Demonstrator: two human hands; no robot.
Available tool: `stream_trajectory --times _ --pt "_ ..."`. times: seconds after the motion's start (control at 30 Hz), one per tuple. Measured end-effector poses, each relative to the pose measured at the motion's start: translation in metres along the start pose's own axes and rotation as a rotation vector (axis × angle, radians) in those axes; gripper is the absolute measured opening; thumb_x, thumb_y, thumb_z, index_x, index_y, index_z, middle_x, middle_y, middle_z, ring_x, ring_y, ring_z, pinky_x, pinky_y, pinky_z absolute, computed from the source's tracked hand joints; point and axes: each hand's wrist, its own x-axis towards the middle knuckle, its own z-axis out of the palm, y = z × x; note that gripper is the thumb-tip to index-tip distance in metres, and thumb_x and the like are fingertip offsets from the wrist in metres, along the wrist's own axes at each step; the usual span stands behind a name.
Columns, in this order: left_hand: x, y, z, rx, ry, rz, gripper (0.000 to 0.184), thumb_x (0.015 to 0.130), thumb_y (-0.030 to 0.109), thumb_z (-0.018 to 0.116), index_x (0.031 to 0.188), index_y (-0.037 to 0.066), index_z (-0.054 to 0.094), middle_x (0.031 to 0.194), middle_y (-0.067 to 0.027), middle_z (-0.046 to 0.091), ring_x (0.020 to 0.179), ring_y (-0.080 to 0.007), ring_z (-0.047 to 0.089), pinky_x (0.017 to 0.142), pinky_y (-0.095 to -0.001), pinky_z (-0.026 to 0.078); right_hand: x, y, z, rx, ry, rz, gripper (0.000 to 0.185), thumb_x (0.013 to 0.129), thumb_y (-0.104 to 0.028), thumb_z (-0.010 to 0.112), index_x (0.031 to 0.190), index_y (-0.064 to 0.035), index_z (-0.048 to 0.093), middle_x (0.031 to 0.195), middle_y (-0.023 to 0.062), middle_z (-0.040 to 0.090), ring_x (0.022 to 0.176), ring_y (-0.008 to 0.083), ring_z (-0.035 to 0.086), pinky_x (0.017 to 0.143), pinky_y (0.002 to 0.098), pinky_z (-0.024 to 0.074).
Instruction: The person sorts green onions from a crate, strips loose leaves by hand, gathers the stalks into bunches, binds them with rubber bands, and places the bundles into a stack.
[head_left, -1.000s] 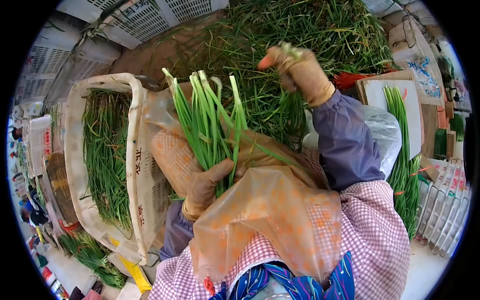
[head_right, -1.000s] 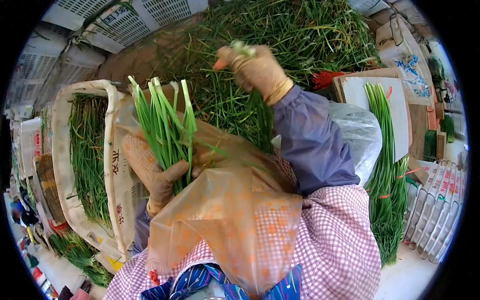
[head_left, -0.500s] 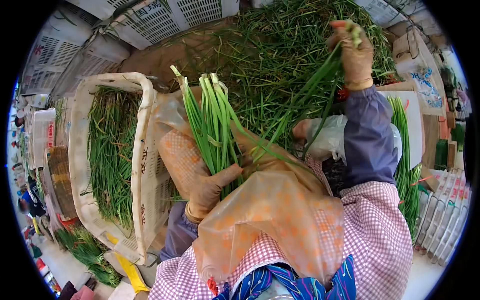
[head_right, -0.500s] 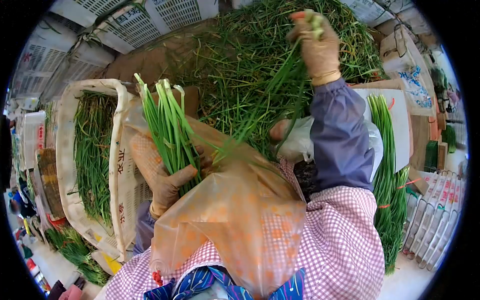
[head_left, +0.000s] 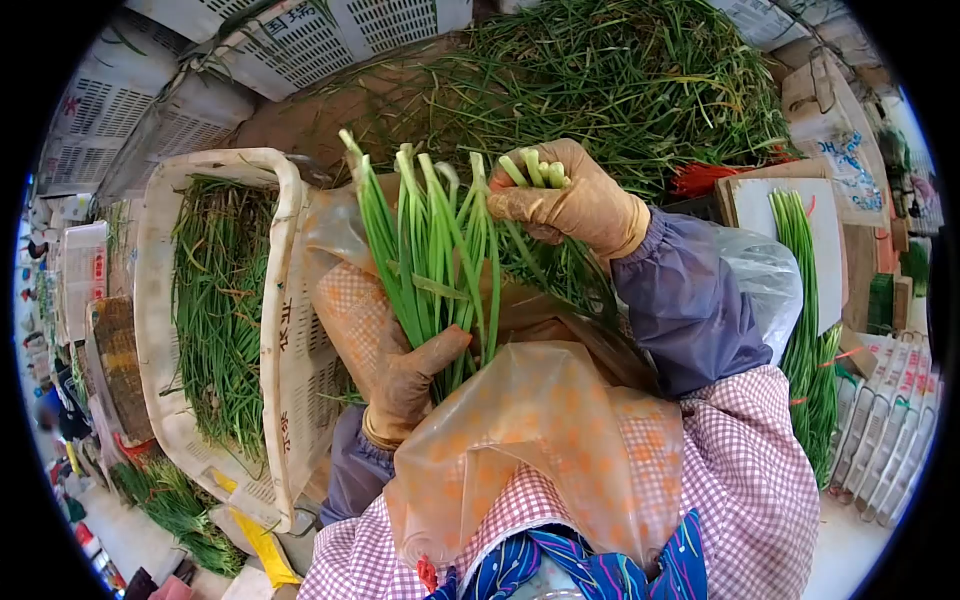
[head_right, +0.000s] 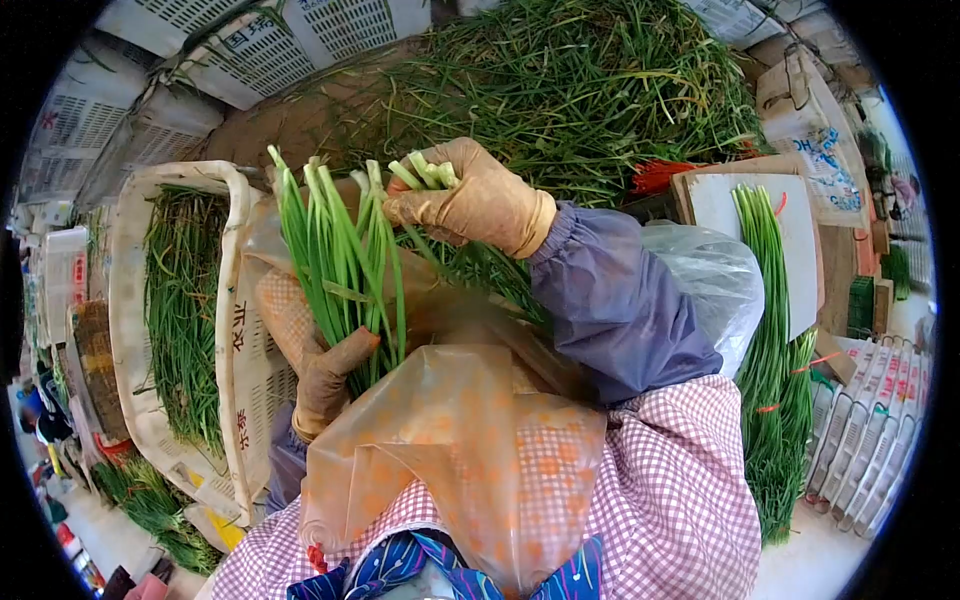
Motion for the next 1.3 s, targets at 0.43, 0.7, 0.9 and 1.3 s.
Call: stream_trajectory --times 0.43,0.7,0.9,1.3 --pt "0.001 -0.005 0.000 0.086 -0.022 -0.040 0.027 0.079 -0.004 0.058 0.105 0.000 0.053 0.081 -0.0079 0.059 0.063 -0.0142 0.054 0.054 -0.0248 0.047 0.001 -0.002 -0.049 -0.320 0.481 -0.276 0.021 0.084 -0.013 0.065 0.105 -0.0103 0.065 0.069 -0.0041 0.056 0.049 0.0026 0.041 0.043 0.0179 0.0337" --pt "0.001 -0.007 0.003 0.050 -0.015 -0.047 0.029 0.079 -0.005 0.057 0.106 0.001 0.053 0.084 -0.0083 0.059 0.063 -0.0148 0.055 0.055 -0.0261 0.048 -0.006 -0.003 -0.005 -0.664 0.190 -0.580 0.030 0.080 -0.018 0.071 0.106 -0.0050 0.063 0.081 0.0038 0.067 0.071 0.0141 0.063 0.062 0.0273 0.0493" --pt "0.004 -0.012 0.004 0.089 -0.004 -0.032 0.027 0.078 -0.004 0.059 0.105 0.000 0.053 0.081 -0.0077 0.060 0.062 -0.0146 0.056 0.055 -0.0263 0.047 0.009 -0.031 -0.008 -1.319 -0.180 -0.430 0.021 0.072 -0.011 0.063 0.092 -0.0158 0.064 0.067 0.0094 0.060 0.064 0.0341 0.058 0.055 0.0419 0.0464" --pt "0.004 -0.002 0.005 0.150 0.007 -0.094 0.028 0.077 -0.004 0.060 0.104 0.000 0.053 0.079 -0.0058 0.060 0.063 -0.0131 0.057 0.057 -0.0239 0.049 0.039 -0.012 -0.104 -1.552 0.704 -0.380 0.014 0.083 -0.018 0.057 0.096 -0.0114 0.059 0.075 0.0100 0.064 0.066 0.0269 0.063 0.057 0.0377 0.0503"
